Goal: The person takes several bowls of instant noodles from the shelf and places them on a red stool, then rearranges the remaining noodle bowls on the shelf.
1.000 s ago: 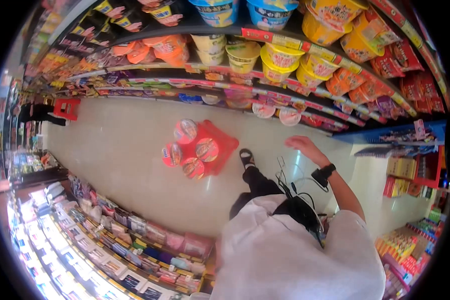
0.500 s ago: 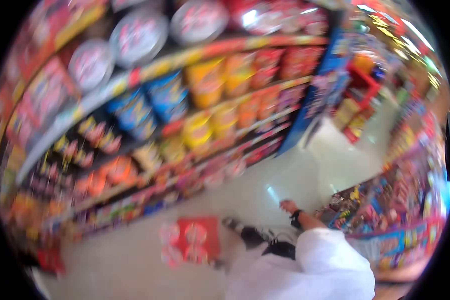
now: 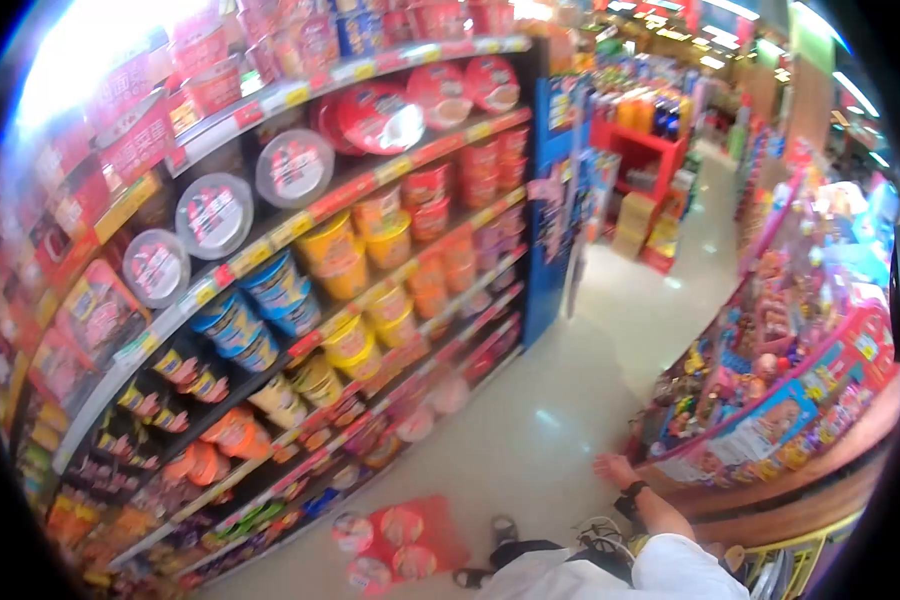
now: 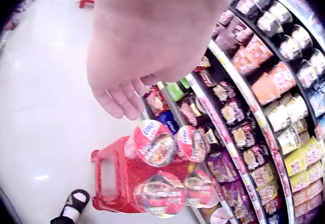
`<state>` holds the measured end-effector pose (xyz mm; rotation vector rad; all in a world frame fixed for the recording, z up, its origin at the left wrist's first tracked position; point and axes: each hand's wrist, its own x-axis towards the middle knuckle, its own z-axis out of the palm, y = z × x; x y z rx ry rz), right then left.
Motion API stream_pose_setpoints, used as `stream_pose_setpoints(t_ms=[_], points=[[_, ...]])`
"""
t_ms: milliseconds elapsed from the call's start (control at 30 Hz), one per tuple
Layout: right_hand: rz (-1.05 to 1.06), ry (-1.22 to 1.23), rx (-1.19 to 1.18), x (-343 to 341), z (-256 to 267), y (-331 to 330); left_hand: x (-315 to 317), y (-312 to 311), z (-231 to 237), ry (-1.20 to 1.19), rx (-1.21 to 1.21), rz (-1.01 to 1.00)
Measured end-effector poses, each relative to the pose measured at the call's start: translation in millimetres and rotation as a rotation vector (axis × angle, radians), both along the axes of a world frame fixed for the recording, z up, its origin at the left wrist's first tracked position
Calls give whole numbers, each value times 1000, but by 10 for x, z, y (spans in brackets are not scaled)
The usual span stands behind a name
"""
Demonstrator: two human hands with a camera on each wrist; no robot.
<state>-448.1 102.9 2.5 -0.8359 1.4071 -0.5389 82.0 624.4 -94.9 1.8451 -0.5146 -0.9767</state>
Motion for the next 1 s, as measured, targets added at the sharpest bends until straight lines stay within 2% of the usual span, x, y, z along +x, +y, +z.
stream_pose_setpoints(t_ms=[67, 100, 133, 167, 233, 333, 433, 467, 533, 633, 700, 800, 900, 967, 1000], points=[[-20, 26, 51, -47, -225, 51, 2, 71, 83, 379, -49, 219], [20, -405, 96, -506, -1584, -108, 112, 283, 259, 1108, -297, 405], [68, 137, 95, -86, -742, 11, 117, -211, 178, 324, -29, 328], [44, 128, 88, -7, -786, 58, 75, -338, 304, 95, 55, 272], [109, 201, 184, 124, -788, 143, -130, -924, 1080, -90, 83, 208], [186, -110, 340, 92, -1272, 173, -380, -1481, 2007, -242, 83, 78], [311, -47, 285, 365, -978, 25, -354, -1767, 2693, -342, 73, 33], [342, -11, 249, 393, -920, -50, -337, -1828, 2938, -364, 40, 80], [380, 39, 167, 545, -857, -232, -343, -2039, 3371, -363, -144, 305], [371, 106, 68, 671, -819, -492, -263, -2447, 3708, -325, -452, 526], [331, 51, 6, 742, -658, -607, -545, -2682, 4230, -405, -400, 508], [390, 41, -23, 1113, -383, -766, -536, -2756, 4229, -296, -408, 395], [510, 63, -50, 1763, -30, -1017, -412, -2871, 4341, -432, -442, 374], [666, -3, -190, 2333, 388, -1146, -64, -2939, 4377, -583, -491, 368], [685, -114, -223, 2648, 559, -1211, 127, -2963, 4437, -601, -437, 377]])
